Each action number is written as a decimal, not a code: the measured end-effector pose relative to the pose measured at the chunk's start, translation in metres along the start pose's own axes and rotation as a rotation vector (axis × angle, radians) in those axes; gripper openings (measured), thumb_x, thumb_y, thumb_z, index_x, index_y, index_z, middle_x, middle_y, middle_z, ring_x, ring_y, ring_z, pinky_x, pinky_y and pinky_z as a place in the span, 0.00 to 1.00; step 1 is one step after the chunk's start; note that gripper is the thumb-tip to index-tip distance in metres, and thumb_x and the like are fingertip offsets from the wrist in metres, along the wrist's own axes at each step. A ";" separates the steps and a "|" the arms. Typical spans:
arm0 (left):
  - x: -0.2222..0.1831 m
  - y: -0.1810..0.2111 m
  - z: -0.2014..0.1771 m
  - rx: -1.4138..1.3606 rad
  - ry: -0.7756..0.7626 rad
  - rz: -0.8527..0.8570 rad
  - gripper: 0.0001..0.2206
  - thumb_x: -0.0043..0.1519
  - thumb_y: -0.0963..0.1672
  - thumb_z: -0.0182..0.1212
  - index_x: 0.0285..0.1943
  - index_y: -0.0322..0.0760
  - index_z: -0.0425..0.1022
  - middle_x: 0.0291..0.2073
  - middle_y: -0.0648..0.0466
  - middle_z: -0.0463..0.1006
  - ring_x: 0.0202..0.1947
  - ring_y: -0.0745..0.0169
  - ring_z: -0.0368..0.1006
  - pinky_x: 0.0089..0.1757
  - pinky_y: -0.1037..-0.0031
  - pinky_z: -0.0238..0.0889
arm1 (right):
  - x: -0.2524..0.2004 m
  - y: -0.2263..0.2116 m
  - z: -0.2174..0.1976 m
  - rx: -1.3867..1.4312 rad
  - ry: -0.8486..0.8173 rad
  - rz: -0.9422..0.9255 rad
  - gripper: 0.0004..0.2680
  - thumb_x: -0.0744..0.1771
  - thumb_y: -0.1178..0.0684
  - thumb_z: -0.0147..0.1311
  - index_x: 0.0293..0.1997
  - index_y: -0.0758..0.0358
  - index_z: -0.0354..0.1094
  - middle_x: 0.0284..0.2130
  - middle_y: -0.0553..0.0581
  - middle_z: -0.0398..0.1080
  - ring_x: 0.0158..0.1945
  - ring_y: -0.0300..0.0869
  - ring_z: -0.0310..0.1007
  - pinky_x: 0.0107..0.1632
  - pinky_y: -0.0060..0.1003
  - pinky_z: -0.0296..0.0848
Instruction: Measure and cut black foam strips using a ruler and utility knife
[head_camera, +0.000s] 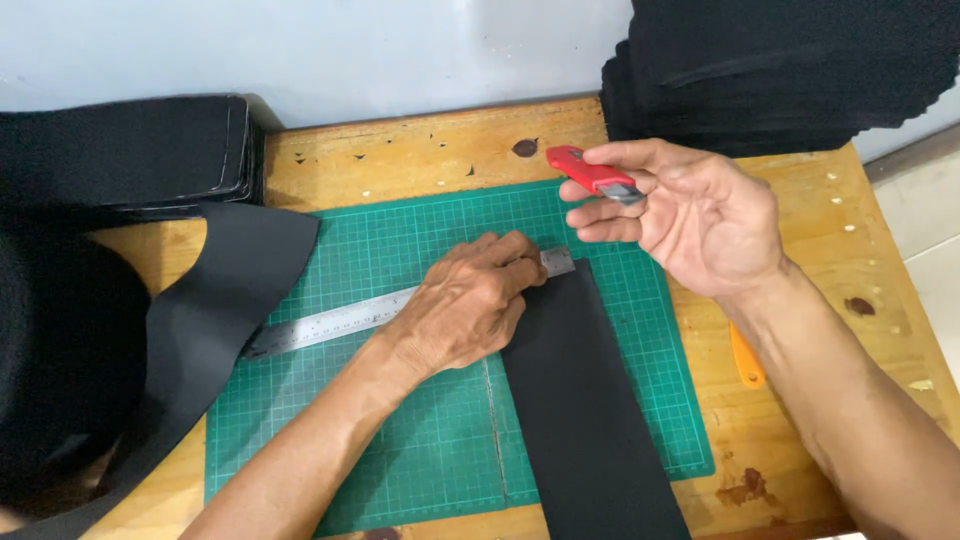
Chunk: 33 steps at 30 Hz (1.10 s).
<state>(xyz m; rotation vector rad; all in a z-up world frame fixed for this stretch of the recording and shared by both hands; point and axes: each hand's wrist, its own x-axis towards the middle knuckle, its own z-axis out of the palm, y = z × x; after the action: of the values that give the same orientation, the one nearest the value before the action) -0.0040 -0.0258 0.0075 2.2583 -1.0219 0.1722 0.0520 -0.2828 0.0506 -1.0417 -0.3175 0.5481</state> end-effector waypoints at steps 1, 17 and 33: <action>0.000 0.001 0.000 0.003 0.003 -0.003 0.14 0.57 0.33 0.49 0.48 0.33 0.75 0.45 0.50 0.72 0.34 0.47 0.66 0.37 0.59 0.61 | 0.003 0.002 0.004 0.000 -0.005 0.001 0.23 0.65 0.49 0.44 0.65 0.73 0.63 0.55 0.81 0.71 0.54 0.66 0.76 0.58 0.54 0.75; 0.000 0.006 0.002 0.018 0.018 0.007 0.09 0.59 0.34 0.52 0.45 0.31 0.72 0.46 0.49 0.70 0.36 0.48 0.62 0.35 0.60 0.57 | 0.015 0.022 -0.015 0.009 0.263 0.057 0.19 0.63 0.60 0.62 0.61 0.62 0.66 0.40 0.57 0.79 0.37 0.37 0.77 0.31 0.25 0.74; -0.002 0.011 0.000 -0.027 -0.007 -0.045 0.08 0.60 0.35 0.51 0.47 0.30 0.71 0.47 0.48 0.70 0.36 0.47 0.61 0.34 0.57 0.56 | 0.016 0.035 -0.031 -0.070 0.241 0.118 0.14 0.67 0.49 0.56 0.56 0.62 0.66 0.32 0.59 0.73 0.25 0.34 0.70 0.18 0.26 0.67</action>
<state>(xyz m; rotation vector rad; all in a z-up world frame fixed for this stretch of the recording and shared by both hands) -0.0130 -0.0301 0.0130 2.2567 -0.9705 0.1312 0.0705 -0.2823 0.0051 -1.1869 -0.0632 0.5138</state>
